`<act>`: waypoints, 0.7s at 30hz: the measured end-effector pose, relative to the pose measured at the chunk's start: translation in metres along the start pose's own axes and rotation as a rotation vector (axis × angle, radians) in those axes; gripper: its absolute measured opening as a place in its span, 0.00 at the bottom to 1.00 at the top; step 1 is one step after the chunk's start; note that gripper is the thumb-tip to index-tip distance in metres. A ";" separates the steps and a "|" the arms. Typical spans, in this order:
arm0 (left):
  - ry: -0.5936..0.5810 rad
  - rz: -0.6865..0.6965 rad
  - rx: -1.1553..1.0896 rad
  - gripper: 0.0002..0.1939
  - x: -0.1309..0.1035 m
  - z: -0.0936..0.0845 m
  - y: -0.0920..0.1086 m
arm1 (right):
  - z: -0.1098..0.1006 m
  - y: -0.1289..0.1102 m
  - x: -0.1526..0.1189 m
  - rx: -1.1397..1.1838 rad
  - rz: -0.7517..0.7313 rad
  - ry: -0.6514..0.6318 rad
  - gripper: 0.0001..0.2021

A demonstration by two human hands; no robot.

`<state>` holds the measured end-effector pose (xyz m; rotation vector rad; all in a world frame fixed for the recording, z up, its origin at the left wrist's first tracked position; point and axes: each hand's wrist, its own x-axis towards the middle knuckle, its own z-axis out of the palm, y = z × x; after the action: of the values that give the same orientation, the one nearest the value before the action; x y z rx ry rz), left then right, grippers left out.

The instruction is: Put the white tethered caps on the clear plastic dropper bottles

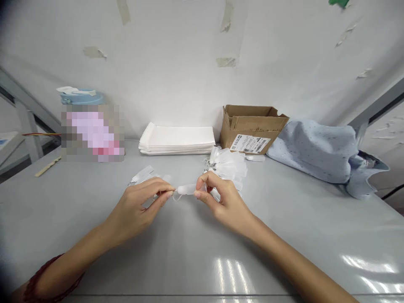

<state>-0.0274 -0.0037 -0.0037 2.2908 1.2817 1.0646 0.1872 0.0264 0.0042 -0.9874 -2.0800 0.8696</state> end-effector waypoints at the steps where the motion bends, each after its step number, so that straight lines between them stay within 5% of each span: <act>1: 0.002 -0.018 -0.010 0.09 0.000 -0.001 0.000 | -0.001 0.001 0.000 -0.020 -0.012 0.006 0.04; 7: 0.002 -0.173 -0.090 0.07 0.002 -0.004 0.001 | -0.003 0.002 0.000 -0.096 -0.060 0.044 0.02; 21: -0.183 -0.511 -0.536 0.12 0.003 -0.013 0.002 | 0.006 0.006 -0.006 -0.185 -0.299 0.084 0.16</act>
<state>-0.0344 -0.0038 0.0075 1.5170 1.2263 0.8569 0.1875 0.0231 -0.0054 -0.7628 -2.1913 0.4839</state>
